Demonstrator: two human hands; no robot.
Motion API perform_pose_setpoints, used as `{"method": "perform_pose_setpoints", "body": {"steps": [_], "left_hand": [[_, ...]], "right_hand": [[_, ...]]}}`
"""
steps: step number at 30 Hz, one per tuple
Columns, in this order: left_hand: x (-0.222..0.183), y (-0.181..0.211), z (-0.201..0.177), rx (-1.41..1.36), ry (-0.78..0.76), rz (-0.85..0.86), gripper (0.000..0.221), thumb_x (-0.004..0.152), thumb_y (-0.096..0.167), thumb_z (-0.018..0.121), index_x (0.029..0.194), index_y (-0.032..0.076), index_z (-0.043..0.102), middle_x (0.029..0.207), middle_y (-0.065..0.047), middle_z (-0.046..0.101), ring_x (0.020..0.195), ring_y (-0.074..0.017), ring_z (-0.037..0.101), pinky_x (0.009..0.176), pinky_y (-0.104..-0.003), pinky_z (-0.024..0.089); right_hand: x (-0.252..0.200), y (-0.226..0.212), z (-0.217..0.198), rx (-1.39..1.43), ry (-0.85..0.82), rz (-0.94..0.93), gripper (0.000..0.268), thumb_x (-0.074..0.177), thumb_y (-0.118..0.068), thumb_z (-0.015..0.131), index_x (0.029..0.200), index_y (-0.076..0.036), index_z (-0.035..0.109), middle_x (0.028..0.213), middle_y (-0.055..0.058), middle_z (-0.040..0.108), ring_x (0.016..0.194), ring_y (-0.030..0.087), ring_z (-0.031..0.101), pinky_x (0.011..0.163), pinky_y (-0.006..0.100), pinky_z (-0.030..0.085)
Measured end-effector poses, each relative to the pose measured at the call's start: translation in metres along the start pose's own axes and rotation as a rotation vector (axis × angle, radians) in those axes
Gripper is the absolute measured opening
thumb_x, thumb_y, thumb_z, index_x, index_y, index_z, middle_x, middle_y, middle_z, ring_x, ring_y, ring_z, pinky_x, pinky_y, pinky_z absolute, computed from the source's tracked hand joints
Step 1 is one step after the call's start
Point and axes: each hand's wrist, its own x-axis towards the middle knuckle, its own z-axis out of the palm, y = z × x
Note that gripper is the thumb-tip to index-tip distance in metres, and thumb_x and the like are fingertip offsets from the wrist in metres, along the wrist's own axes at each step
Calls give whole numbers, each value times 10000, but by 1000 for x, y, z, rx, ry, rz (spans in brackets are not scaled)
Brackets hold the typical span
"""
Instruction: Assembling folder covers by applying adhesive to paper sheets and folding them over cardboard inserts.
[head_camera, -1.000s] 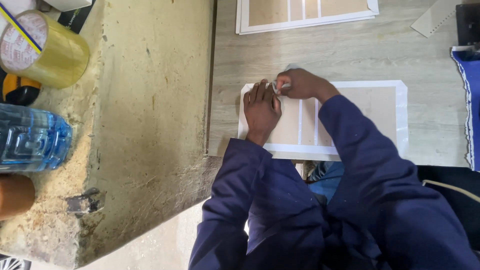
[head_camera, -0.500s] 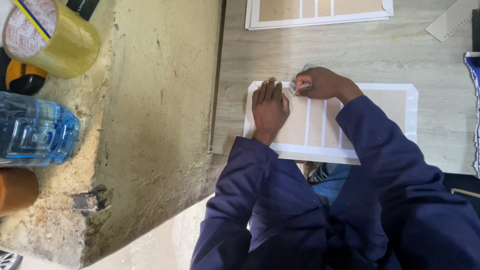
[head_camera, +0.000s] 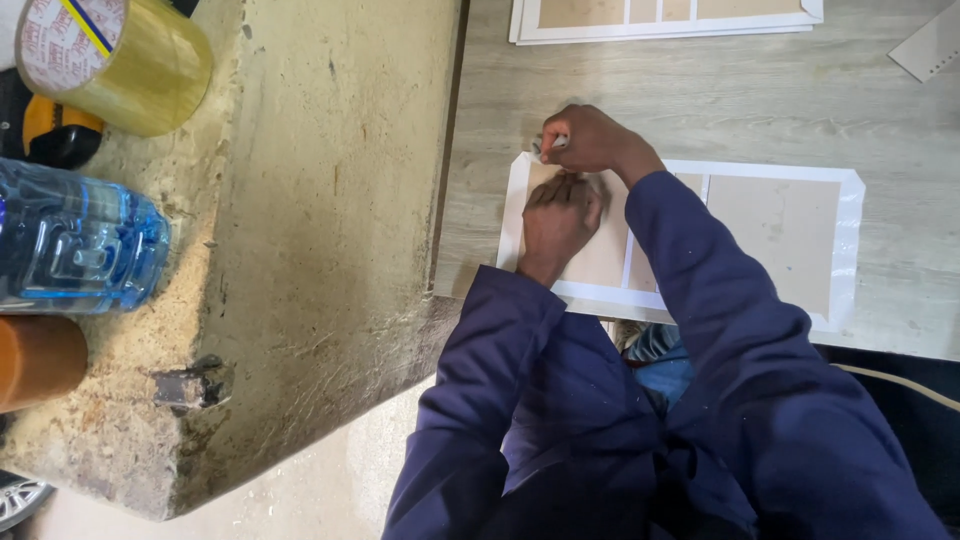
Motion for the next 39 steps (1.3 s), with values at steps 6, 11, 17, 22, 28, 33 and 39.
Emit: {"method": "perform_pose_setpoints", "body": {"steps": [6,11,17,22,28,33,39], "left_hand": [[-3,0,-2,-153,3,108,142,792,276,725,759,148,777,632,-46,733,666,-233,786,665,-332,601],[20,6,-37,-239,54,97,11,759,132,737,757,129,747,603,-39,684,625,-249,756,665,-331,614],[21,8,-40,-281,45,84,51,782,93,727,760,133,706,572,-7,619,571,-239,708,649,-328,608],[25,10,-54,-358,-102,-3,73,841,114,728,772,130,709,565,0,604,544,-214,673,605,-329,581],[-3,63,-148,-909,-454,-342,494,1032,339,702,587,184,556,556,40,567,522,-77,518,611,-330,467],[-93,98,-181,-1412,-668,-722,513,1020,282,771,604,202,483,510,34,539,478,-49,503,540,-237,438],[-136,56,-163,-1336,-187,-1513,412,980,50,785,1210,48,443,934,-39,585,671,-197,742,697,-370,726]], "right_hand": [[-3,-26,20,44,22,-51,109,886,-327,757,922,-249,824,925,44,805,888,356,744,805,485,561],[-30,18,-10,89,38,28,240,915,-367,775,1057,-177,808,1092,161,800,1079,476,715,894,562,555],[-157,92,-85,57,-3,305,204,903,-244,795,1057,-121,847,1157,207,812,1105,480,722,945,557,542],[-238,154,-134,-74,106,526,228,924,-247,801,1112,-127,849,1235,243,804,1150,543,711,959,606,541],[-234,183,-133,-539,387,526,429,1059,-452,613,1299,-129,762,1270,218,759,1141,481,690,925,584,492],[-207,115,-97,-418,458,210,843,880,-548,799,1546,-77,584,1537,254,453,1373,482,343,1129,569,203],[-187,64,-42,-360,12,311,804,770,-669,876,1405,-244,626,1395,140,635,1370,439,585,1092,599,478]]}}
